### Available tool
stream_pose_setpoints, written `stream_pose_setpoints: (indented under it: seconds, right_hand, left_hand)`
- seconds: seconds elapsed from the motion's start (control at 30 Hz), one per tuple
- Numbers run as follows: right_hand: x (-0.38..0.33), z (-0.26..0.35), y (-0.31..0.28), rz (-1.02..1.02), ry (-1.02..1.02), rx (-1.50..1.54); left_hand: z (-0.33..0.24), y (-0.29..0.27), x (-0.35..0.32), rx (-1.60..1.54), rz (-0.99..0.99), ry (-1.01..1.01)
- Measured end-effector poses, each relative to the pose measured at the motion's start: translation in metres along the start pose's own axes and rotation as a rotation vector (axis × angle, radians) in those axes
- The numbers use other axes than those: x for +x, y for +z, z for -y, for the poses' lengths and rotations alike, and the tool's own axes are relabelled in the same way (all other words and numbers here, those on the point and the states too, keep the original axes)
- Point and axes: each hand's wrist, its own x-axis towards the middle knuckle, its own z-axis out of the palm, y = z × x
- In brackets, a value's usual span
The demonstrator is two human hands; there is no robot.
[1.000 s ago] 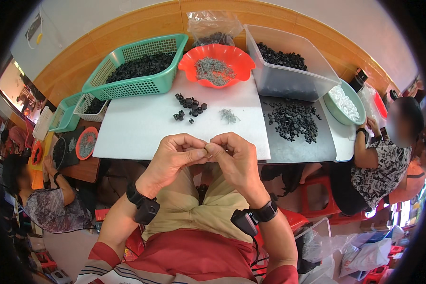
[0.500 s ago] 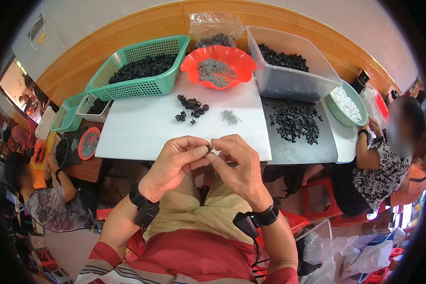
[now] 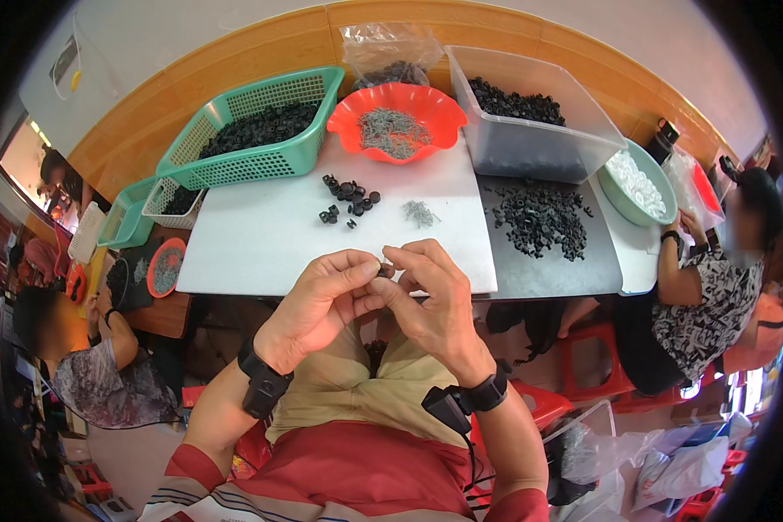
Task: The person is assembling small black plastic components by inserting tiny metal pins into them at a production table.
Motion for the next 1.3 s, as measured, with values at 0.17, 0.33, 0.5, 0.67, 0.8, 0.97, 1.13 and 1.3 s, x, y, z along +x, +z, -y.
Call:
stream_pose_setpoints:
  seconds: [0.17, 0.33, 0.5, 0.67, 0.8, 0.97, 1.13, 1.3]
  right_hand:
    - [0.002, 0.000, 0.000, 0.019, 0.016, 0.019]
    - [0.002, 0.001, 0.001, 0.025, 0.018, 0.022]
    - [0.001, -0.001, 0.002, -0.033, 0.022, 0.037]
    - [-0.001, -0.002, 0.001, -0.074, -0.061, -0.053]
    - [-0.002, -0.005, 0.003, -0.132, -0.143, -0.095]
    - [-0.005, -0.008, 0.007, -0.161, -0.166, -0.101]
    - [-0.006, -0.013, 0.010, -0.197, -0.240, -0.119]
    - [-0.007, -0.012, 0.010, -0.217, -0.298, -0.275]
  left_hand:
    - [0.001, 0.004, 0.002, -0.066, -0.055, -0.023]
    - [0.001, 0.005, 0.002, -0.090, -0.060, -0.027]
    - [0.005, 0.002, 0.003, -0.108, -0.042, -0.026]
    - [0.005, 0.005, 0.004, -0.094, -0.066, -0.012]
    - [0.007, 0.005, 0.005, -0.077, -0.070, -0.001]
    - [0.010, 0.003, 0.005, -0.078, -0.091, 0.011]
    - [0.010, 0.005, 0.005, -0.076, -0.072, 0.015]
    - [0.013, 0.007, 0.005, -0.082, -0.113, 0.025]
